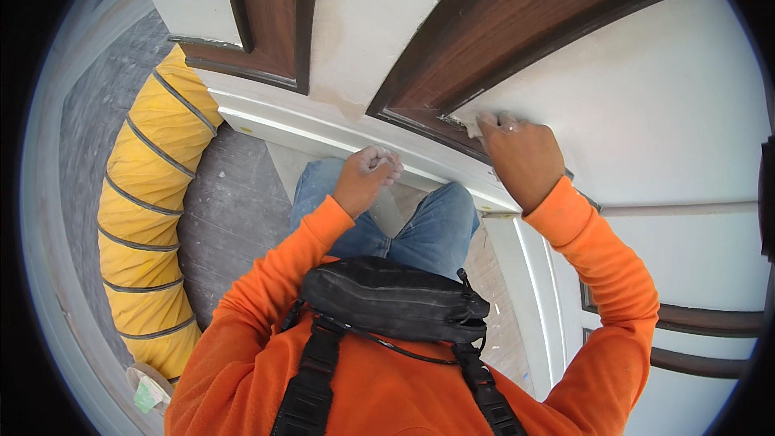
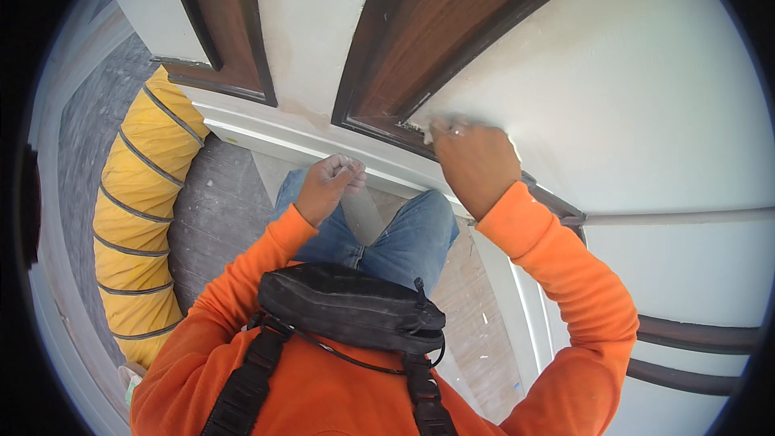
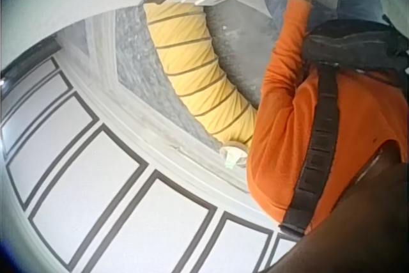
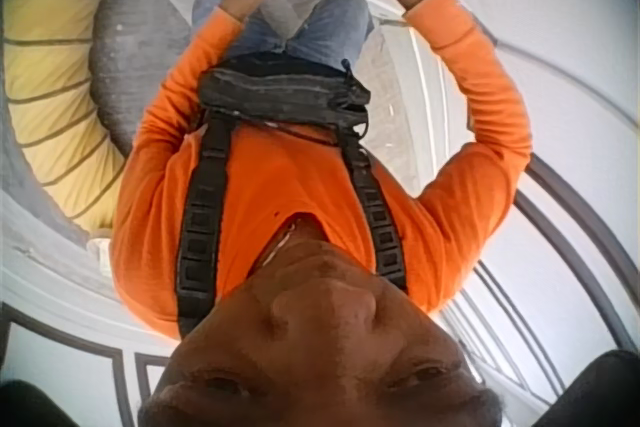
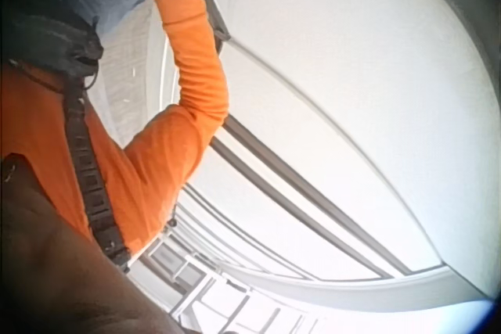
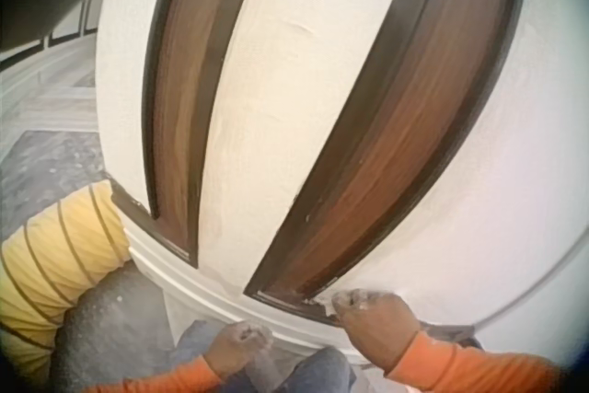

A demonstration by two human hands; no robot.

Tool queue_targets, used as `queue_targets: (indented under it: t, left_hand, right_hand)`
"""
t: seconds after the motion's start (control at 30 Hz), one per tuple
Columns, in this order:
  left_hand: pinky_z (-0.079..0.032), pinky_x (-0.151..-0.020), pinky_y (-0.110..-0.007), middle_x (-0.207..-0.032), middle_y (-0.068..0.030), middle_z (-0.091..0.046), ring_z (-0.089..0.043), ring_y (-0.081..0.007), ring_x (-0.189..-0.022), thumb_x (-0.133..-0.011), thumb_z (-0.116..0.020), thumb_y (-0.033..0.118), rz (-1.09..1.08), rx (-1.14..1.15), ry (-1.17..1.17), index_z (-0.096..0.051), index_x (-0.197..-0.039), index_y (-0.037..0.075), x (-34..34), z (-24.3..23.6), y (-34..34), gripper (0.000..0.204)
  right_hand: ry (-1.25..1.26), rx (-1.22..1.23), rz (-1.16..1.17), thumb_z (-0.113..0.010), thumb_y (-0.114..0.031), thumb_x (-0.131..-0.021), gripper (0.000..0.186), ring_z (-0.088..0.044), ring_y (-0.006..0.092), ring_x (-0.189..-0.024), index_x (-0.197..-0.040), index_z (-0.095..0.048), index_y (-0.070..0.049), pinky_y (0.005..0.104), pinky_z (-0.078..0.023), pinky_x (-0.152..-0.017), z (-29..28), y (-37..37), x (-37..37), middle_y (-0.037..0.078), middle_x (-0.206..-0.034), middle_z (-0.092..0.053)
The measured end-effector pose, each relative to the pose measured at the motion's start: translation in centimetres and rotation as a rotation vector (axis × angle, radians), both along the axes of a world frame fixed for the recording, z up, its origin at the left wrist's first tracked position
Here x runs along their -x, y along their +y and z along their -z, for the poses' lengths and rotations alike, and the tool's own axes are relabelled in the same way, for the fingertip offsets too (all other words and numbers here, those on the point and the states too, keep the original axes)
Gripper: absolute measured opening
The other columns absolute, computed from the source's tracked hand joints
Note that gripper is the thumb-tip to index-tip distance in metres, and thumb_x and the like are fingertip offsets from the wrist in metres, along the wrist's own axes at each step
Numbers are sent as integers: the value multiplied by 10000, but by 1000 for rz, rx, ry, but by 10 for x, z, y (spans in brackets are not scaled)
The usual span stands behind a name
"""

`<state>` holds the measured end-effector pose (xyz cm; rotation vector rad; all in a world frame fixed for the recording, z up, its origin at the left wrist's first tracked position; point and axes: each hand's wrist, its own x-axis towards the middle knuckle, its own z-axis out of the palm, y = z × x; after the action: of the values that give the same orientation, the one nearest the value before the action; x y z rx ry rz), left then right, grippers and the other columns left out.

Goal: The person uses a utility knife and a cloth to clean and seal the gaps between wall trim panels and the wall surface while sitting on the floor.

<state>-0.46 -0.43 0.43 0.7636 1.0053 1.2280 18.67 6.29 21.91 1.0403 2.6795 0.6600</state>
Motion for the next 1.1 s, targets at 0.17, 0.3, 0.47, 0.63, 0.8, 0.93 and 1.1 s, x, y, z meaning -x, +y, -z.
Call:
queue_targets:
  t: [0.17, 0.3, 0.47, 0.63, 0.8, 0.93, 1.1]
  left_hand:
    - [-522, -780, -243, -968, -52, -701, -647, -105, -849, -1008, -607, 212, 8, 17, -42, -656, -1070, -13, -1, 0, 0, 238]
    - [-523, -779, -243, -961, -52, -697, -644, -103, -848, -1020, -602, 215, 4, 19, -35, -652, -1075, -17, -2, -6, 0, 244]
    - [-552, -788, -270, -948, -86, -699, -674, -141, -844, -1036, -616, 255, 0, -11, 12, -662, -1071, -25, 2, 3, 1, 286]
    - [-530, -778, -247, -949, -53, -698, -646, -104, -832, -1033, -587, 193, -9, 18, -1, -656, -1058, -23, 0, -1, 0, 228]
    - [-532, -772, -244, -956, -62, -698, -650, -109, -832, -1036, -584, 196, 2, -5, -28, -649, -1084, -37, -1, -3, 0, 247]
    - [-535, -780, -244, -962, -68, -696, -649, -110, -833, -1039, -579, 200, -6, 1, -14, -643, -1102, -46, 1, -2, 0, 262]
    - [-539, -792, -254, -968, -69, -696, -658, -126, -856, -1033, -591, 199, -6, -10, 22, -644, -1087, -43, 1, -2, -3, 254]
  right_hand:
    - [1, -18, -2, -585, -104, -908, 125, -705, 259, -702, -1016, -624, -54, 373, -564, -601, 0, 2, -4, 107, -803, -679]
    - [34, -12, -2, -591, -99, -903, 114, -709, 262, -706, -1005, -620, -57, 379, -564, -598, 4, 1, 11, 106, -803, -678]
    - [-32, -20, 1, -595, -93, -899, 106, -710, 259, -704, -998, -618, -62, 381, -561, -589, 4, -2, 9, 104, -795, -673]
    - [-27, -29, 2, -590, -93, -905, 104, -709, 258, -691, -999, -617, -55, 376, -558, -583, -1, 1, -9, 104, -786, -670]
    - [2, -6, -9, -579, -97, -913, 140, -708, 258, -684, -1036, -621, -46, 371, -557, -573, 3, 3, 6, 109, -786, -674]
    - [17, 7, -6, -584, -97, -909, 155, -708, 262, -686, -1052, -622, -54, 376, -560, -582, 8, 4, 7, 106, -802, -682]
    - [44, 49, -32, -615, -104, -898, 169, -702, 285, -690, -1061, -618, -61, 389, -553, -574, -1, 2, -29, 102, -797, -681]
